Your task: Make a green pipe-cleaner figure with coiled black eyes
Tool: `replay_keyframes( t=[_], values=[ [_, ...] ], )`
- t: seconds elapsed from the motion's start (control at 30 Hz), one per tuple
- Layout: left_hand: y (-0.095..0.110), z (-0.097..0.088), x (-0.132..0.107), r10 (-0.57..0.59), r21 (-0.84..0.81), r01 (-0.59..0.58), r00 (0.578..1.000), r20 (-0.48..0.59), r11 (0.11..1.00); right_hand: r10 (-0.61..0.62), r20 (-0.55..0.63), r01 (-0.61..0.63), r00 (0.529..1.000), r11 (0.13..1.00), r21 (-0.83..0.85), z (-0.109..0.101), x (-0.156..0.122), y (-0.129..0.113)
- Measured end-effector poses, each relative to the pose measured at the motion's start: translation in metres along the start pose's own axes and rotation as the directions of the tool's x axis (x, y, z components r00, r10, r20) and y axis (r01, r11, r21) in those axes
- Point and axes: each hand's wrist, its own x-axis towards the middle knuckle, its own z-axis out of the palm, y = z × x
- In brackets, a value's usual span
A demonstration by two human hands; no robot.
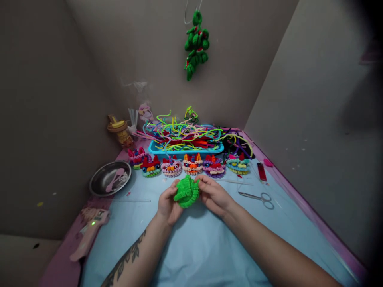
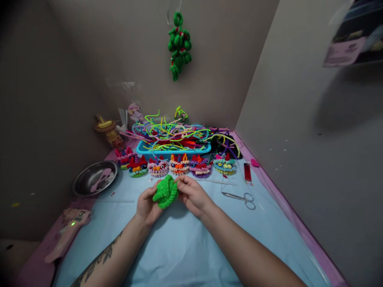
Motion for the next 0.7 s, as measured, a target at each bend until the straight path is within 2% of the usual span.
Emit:
replay_keyframes(
  t=[0.1,0.2,0.33,0.47,0.57,0.63,0.7],
  values=[
    [-0.002,-0.001,0.002,-0.008,-0.016,0.007,0.999,-0.039,1.0,0.059,-0.025,-0.056,0.998,0.994,0.088,-0.001,0.001,0.0],
    [-0.003,-0.001,0.004,-0.021,-0.019,0.019,0.997,-0.075,1.0,0.076,-0.073,-0.068,0.994,0.993,0.101,-0.001,0.001,0.001],
    [-0.002,0.001,0.004,-0.022,-0.052,0.017,0.996,-0.09,0.999,0.015,-0.11,-0.009,0.994,0.999,0.051,0.001,0.001,0.003],
    [0.0,0.005,0.003,-0.05,-0.052,0.048,0.998,-0.033,0.997,-0.075,-0.178,0.072,0.981,0.997,-0.023,0.0,0.006,-0.001],
    [0.005,0.008,0.001,-0.08,-0.018,0.08,0.997,-0.02,0.997,-0.1,-0.261,0.111,0.96,0.993,0.029,-0.004,0.009,-0.008],
    [0.01,0.011,-0.002,-0.106,0.026,0.109,0.991,-0.081,0.994,-0.131,-0.311,0.158,0.941,0.985,0.063,-0.008,0.009,-0.015],
    [0.014,0.016,-0.009,-0.129,0.082,0.15,0.968,-0.215,0.985,-0.199,-0.342,0.233,0.919,0.971,0.062,-0.012,0.009,-0.023]
  ],
)
